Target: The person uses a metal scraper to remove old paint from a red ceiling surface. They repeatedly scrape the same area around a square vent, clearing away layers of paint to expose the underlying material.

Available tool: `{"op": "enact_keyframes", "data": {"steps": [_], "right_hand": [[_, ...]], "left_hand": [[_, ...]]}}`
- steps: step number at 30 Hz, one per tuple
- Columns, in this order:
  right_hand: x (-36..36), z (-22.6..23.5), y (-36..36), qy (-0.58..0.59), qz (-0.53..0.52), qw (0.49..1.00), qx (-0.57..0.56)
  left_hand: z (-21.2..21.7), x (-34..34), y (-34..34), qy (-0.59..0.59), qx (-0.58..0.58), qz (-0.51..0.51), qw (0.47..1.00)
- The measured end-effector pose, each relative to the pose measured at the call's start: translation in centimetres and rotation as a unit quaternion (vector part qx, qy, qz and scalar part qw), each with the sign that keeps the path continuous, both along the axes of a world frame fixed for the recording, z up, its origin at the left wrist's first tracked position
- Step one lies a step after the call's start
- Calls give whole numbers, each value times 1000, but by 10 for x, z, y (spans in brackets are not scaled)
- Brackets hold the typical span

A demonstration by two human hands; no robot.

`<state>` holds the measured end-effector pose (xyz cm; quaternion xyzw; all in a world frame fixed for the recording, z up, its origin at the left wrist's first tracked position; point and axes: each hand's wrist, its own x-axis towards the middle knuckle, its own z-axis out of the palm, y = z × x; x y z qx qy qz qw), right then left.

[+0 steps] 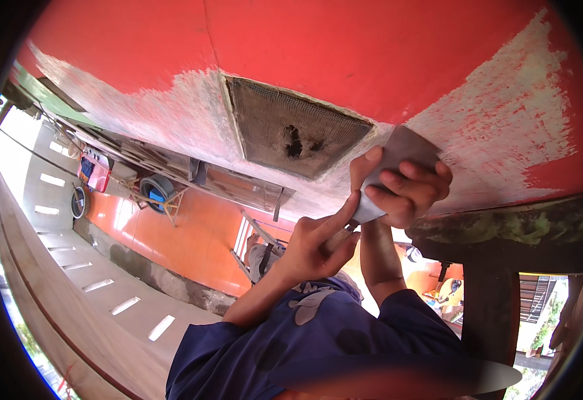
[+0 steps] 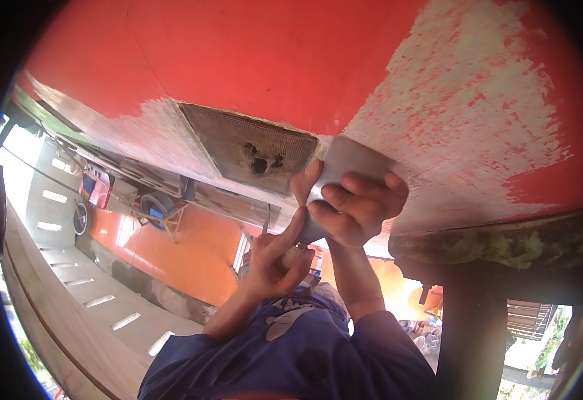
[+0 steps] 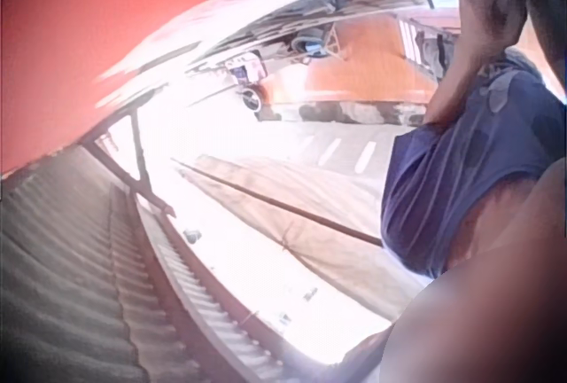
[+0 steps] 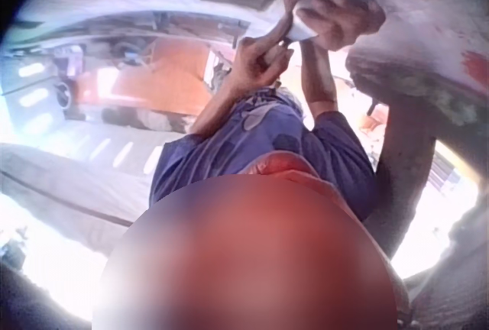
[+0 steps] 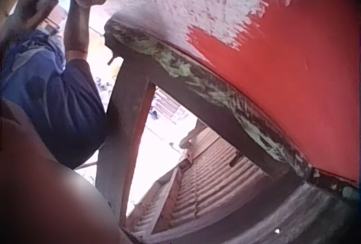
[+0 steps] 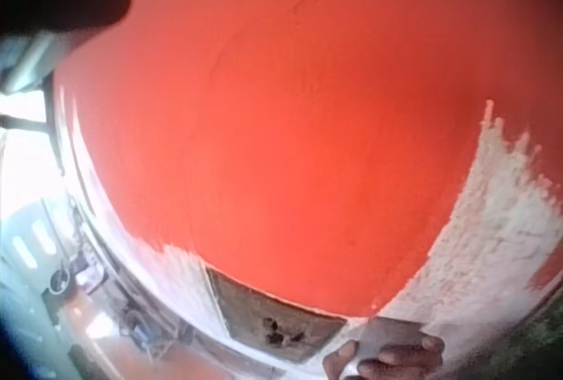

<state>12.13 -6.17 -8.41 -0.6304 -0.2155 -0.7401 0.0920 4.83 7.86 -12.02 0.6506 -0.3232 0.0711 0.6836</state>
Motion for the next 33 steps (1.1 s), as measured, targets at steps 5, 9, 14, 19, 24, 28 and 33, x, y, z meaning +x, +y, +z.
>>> {"op": "enact_keyframes", "data": {"steps": [5, 9, 14, 19, 24, 28, 33], "right_hand": [[-1, 3, -1, 9, -4, 1000, 11], [-6, -2, -1, 14, -11, 1000, -19], [-5, -3, -4, 5, -17, 1000, -19], [-2, 0, -2, -11, -17, 999, -28], [0, -1, 2, -21, -24, 999, -5], [-2, -6, 3, 5, -19, 1000, -11], [-2, -10, 2, 0, -19, 1000, -8]], "left_hand": [[2, 0, 5, 21, 16, -22, 999], [-3, 2, 6, 19, -20, -37, 999], [-9, 6, 6, -3, -35, -43, 998], [-7, 9, 9, 4, -25, -64, 998], [-6, 9, 9, -8, -31, -50, 998], [-8, 8, 11, -4, -27, -49, 998], [-9, 9, 15, 2, -31, -57, 998]]}}
